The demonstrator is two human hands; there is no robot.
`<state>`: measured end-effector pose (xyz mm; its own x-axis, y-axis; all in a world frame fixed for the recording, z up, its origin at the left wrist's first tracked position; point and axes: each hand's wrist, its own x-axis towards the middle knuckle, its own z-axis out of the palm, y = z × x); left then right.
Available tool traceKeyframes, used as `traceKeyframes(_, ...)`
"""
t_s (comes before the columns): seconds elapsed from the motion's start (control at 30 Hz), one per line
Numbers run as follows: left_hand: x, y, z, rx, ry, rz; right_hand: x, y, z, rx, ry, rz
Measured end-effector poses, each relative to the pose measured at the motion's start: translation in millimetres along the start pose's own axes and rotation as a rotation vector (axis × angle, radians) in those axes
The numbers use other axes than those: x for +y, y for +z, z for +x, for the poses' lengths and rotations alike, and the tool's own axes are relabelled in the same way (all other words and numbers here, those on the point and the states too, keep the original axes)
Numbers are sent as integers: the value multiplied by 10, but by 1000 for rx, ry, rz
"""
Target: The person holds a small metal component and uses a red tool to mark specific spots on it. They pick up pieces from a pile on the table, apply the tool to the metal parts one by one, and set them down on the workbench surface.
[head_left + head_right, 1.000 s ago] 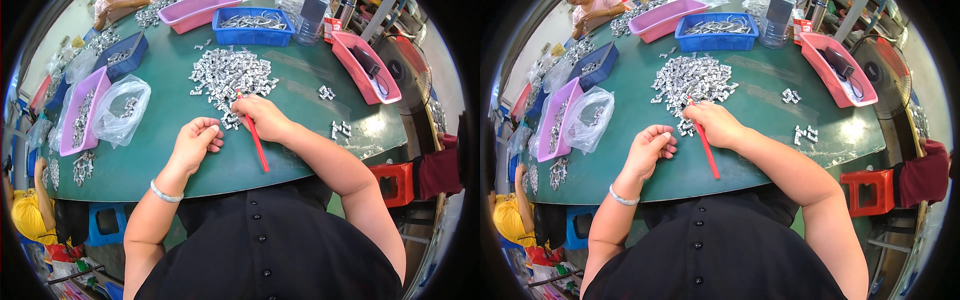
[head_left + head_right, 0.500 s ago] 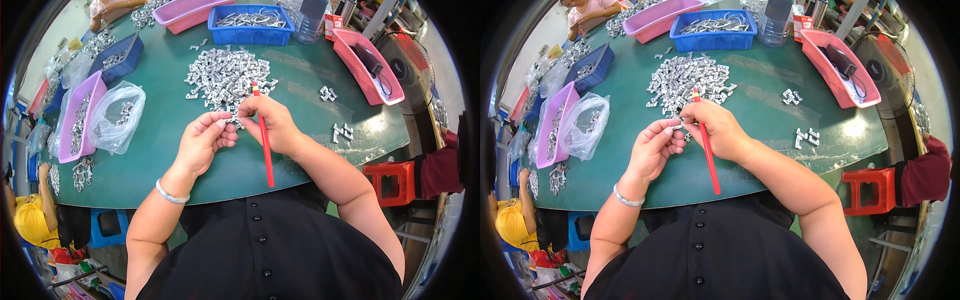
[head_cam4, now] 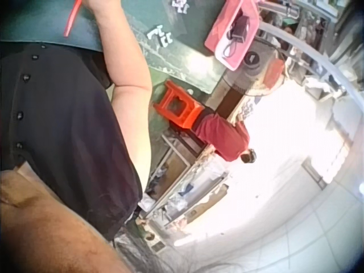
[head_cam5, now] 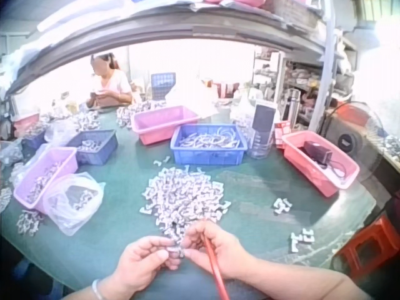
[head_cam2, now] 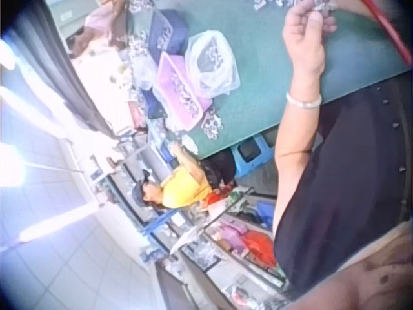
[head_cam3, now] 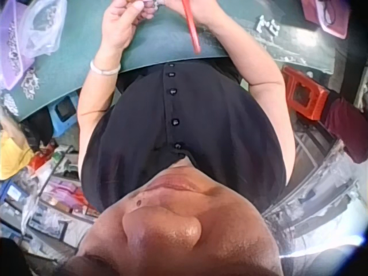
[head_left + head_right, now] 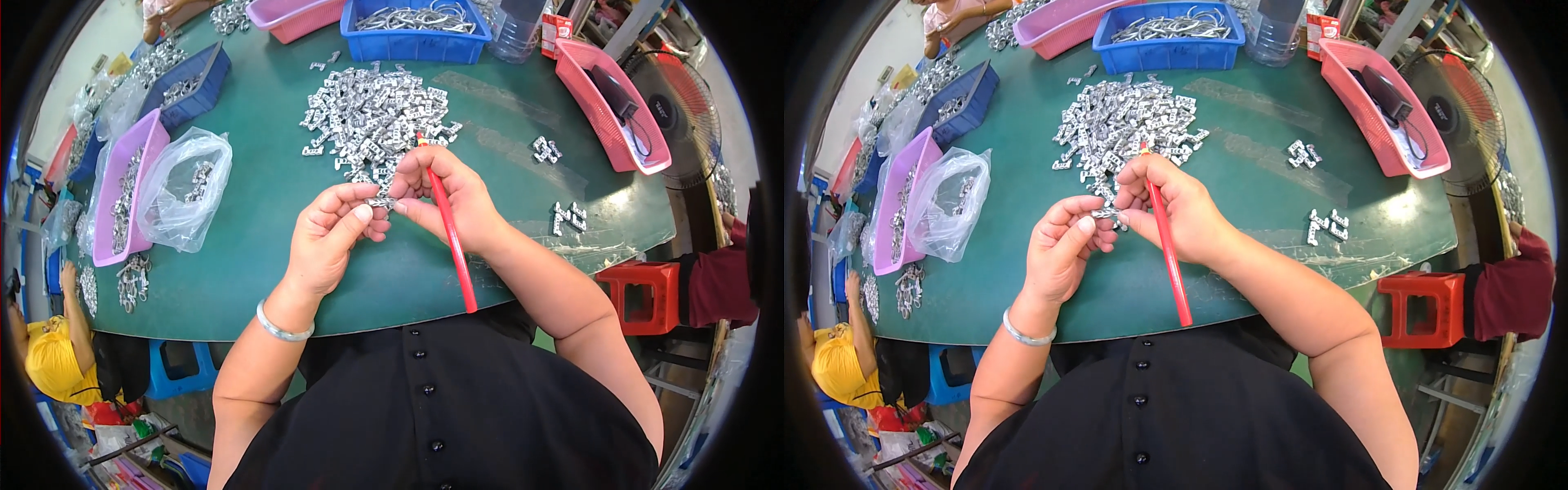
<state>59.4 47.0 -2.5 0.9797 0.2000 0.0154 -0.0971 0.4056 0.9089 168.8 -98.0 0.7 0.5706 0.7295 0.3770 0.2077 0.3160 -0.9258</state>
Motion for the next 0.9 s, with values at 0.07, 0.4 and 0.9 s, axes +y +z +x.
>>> traceKeyframes(0.07,-1,-3,5,5,-2,-9,8,-3,-8,-9,-12,-6)
traceKeyframes(0.4,-43,-32,-10,-45,93,114,-11,-5,-7,-18,24,103)
traceKeyframes(0.9,-39,-7,-5,-55,145,130,8,-5,-1,-42,-36,56)
